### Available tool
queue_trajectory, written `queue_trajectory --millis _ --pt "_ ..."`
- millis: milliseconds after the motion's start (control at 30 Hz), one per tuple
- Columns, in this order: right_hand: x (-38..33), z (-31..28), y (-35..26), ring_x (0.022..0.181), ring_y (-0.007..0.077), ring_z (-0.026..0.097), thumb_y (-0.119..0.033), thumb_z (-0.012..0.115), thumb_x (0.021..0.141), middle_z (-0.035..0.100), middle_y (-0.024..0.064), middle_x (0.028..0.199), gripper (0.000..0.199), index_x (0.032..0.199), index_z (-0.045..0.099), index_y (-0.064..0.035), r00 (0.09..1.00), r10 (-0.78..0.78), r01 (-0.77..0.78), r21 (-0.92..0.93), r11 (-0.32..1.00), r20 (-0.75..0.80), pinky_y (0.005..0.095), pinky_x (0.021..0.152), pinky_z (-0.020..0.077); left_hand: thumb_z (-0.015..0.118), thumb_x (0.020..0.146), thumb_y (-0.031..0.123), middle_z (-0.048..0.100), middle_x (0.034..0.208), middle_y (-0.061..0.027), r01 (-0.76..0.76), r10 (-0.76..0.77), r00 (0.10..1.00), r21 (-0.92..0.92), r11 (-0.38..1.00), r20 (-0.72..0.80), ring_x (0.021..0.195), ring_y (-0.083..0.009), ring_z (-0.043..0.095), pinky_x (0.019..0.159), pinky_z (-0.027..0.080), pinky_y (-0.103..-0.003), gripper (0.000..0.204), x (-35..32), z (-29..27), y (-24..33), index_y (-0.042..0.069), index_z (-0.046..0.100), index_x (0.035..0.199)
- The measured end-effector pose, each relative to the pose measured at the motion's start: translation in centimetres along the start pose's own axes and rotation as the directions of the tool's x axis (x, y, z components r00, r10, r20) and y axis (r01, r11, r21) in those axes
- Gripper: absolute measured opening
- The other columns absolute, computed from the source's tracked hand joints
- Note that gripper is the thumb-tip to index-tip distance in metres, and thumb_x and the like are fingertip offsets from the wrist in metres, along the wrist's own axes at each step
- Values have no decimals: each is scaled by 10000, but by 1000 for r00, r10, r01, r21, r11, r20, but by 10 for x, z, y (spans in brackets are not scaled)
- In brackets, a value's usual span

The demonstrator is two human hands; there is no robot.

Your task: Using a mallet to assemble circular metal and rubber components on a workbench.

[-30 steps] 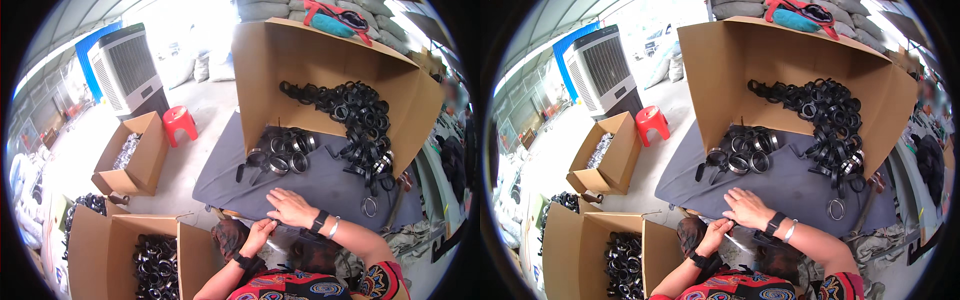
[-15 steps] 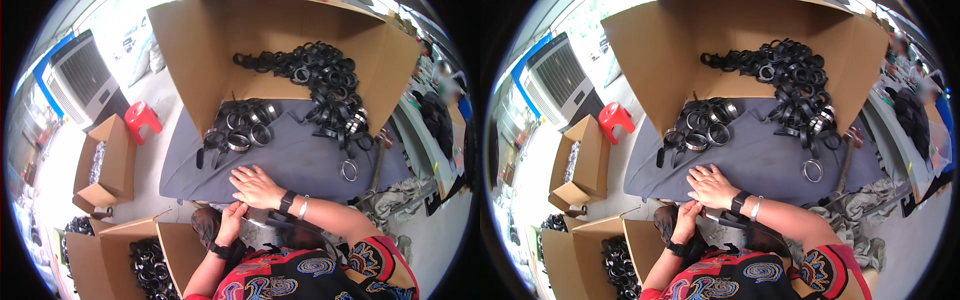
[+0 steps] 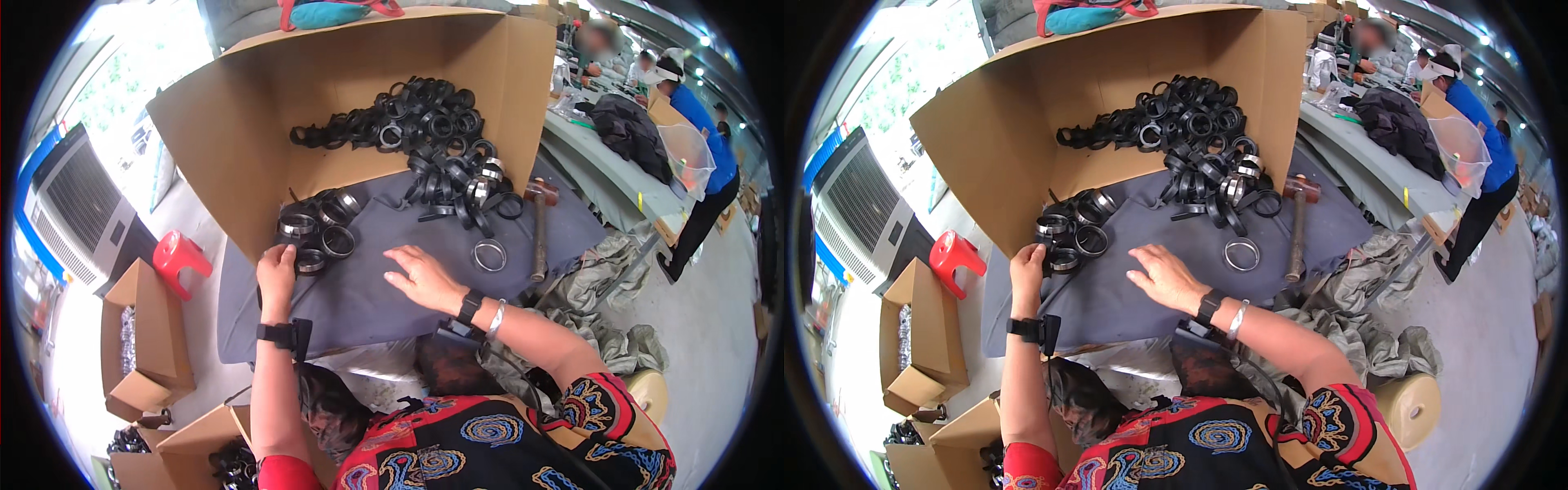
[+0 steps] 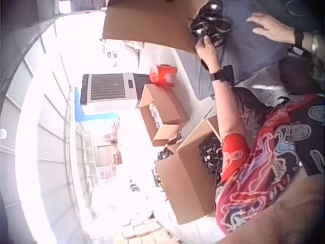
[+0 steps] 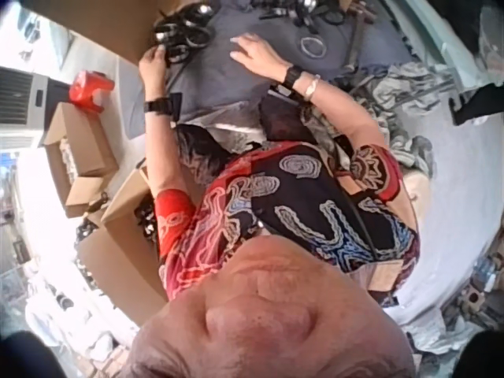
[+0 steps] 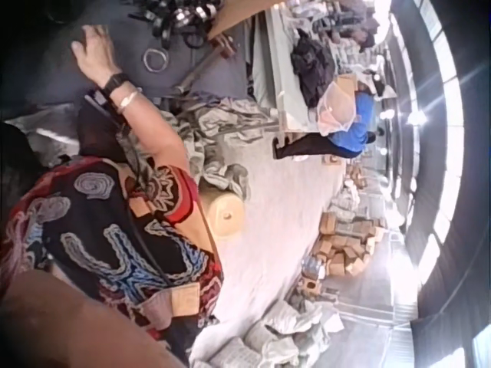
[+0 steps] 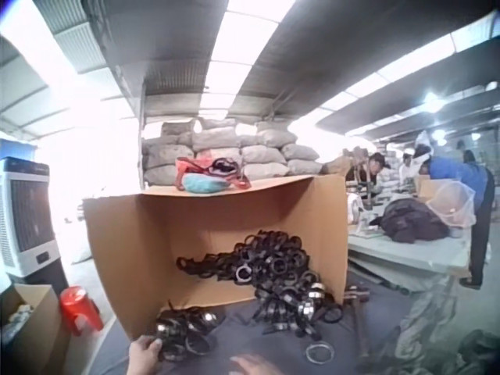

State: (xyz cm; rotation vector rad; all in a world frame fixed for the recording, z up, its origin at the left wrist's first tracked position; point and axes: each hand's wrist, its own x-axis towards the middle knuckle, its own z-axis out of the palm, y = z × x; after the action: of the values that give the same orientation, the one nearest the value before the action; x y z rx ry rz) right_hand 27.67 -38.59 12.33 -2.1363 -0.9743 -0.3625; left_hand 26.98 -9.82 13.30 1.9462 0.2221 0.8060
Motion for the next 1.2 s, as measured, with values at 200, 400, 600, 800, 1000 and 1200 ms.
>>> queue_trajectory --millis 200,400,600,800,1000,1200 --pt "24 -33 49 944 391 586 -109 630 812 579 220 1036 295 1047 555 53 998 51 -55 -246 968 -24 441 827 490 627 859 159 465 538 -150 -131 121 986 78 988 114 500 -227 401 506 383 -373 247 -89 39 18 -26 587 701" --pt "93 -1 76 1013 377 608 -89 563 843 632 247 1027 308 1126 513 23 926 374 -323 -396 860 57 439 843 509 668 847 180 565 610 -150 -214 206 973 79 974 103 530 -273 552 523 435 -354 236 -128 60 12 2 606 705" --pt "113 24 102 1029 316 633 -105 512 860 662 194 1053 265 1082 647 -54 848 523 -383 -581 718 86 398 836 527 662 826 177 597 677 -139 -197 186 975 82 977 124 635 -337 602 584 469 -388 175 -135 61 7 33 624 735" --pt "102 8 97 867 344 656 -117 587 831 670 181 877 156 953 662 -54 969 247 -189 -559 808 29 418 737 532 654 841 181 570 636 -134 -237 226 968 108 965 105 588 -323 570 553 446 -378 210 -131 58 6 22 602 713" --pt "62 -15 34 764 358 616 -211 652 817 629 161 802 146 854 610 -75 981 38 -43 -23 999 -191 443 668 487 624 890 172 585 590 -46 -83 93 980 -66 994 177 530 -162 530 520 416 -290 242 -126 57 -9 11 626 709" --pt "-32 -15 -26 754 363 619 -231 688 797 607 134 794 199 848 589 -65 961 7 44 -178 983 275 452 642 480 491 968 389 646 811 -91 434 -121 808 -444 784 577 606 -110 575 578 491 -253 451 -128 28 52 -32 621 1062"
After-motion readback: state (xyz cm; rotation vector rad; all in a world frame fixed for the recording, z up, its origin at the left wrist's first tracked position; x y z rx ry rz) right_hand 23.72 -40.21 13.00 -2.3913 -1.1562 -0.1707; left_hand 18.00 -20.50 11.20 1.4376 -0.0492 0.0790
